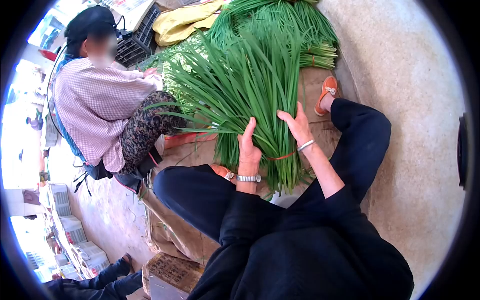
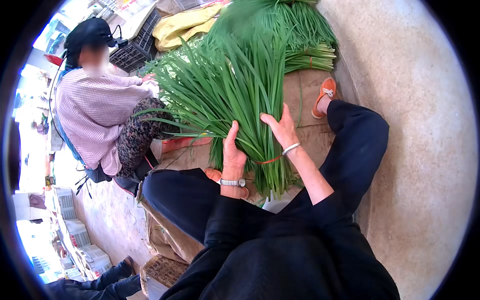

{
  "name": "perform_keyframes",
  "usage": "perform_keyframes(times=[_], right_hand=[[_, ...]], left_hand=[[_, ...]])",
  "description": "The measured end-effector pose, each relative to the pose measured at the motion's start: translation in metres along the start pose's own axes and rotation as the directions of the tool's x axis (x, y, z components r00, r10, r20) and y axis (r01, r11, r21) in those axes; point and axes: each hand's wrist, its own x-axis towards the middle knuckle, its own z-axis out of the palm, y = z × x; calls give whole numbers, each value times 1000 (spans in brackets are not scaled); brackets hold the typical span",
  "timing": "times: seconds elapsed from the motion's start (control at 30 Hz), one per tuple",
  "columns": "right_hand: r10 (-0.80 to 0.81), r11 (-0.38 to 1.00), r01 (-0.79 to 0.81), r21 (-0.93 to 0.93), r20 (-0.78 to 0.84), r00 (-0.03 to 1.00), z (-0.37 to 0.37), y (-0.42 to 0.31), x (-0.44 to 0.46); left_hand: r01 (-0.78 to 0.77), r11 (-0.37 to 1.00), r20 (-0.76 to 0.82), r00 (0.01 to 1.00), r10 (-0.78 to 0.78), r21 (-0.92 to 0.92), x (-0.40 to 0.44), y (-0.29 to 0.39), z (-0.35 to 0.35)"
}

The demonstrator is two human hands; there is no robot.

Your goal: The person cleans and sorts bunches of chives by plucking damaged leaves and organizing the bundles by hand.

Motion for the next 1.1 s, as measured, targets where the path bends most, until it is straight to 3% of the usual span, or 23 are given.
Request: perform_keyframes(times=[0.1, 0.13, 0.17, 0.27, 0.37, 0.4, 0.43, 0.5, 0.53, 0.57, 0.63, 0.83, 1.1], right_hand=[[-16, 998, 19, -64, 44, 999, -1, -2, -3], [-55, 965, 63, -256, 37, 998, -4, -7, -5], [-57, 965, 64, -255, 33, 998, -6, -12, -6], [-373, 841, 288, -458, -105, 922, -12, -32, -3], [-414, 833, 346, -431, -73, 907, -6, -93, -15], [-424, 873, 403, -275, -18, 905, 0, -92, -10], [-385, 891, 382, -246, 38, 922, 9, -98, -11], [-264, 891, 311, -331, 180, 948, 26, -111, -11], [-395, 787, 439, -434, 193, 898, 32, -103, -3], [-396, 788, 438, -433, 189, 899, 34, -97, 4], [-531, 658, 524, -541, 159, 832, 40, -93, 11], [-417, 599, 382, -704, 134, 899, 43, -102, 16], [-290, 831, 302, -468, 98, 952, 38, -92, 24]], left_hand=[[31, 999, -1, 1000, -31, -14, -2, -3, -4], [55, 998, -7, 998, -55, -36, -2, -4, -6], [57, 998, -3, 998, -57, -35, -2, -4, -7], [44, 999, -22, 999, -45, -31, 0, -6, -10], [38, 998, -31, 999, -40, -43, 4, -4, -4], [53, 998, -39, 998, -54, -30, 5, -2, 0], [66, 998, -42, 997, -67, -17, 5, -1, 2], [73, 997, -42, 996, -73, -16, 9, -1, 6], [74, 997, -42, 996, -74, -15, 10, -2, 6], [76, 997, -40, 996, -76, -11, 10, -3, 6], [56, 998, -19, 998, -57, -23, 8, -5, 6], [35, 999, 3, 999, -35, -19, 9, -8, 7], [93, 993, 32, 995, -91, -76, 20, -19, -3]])
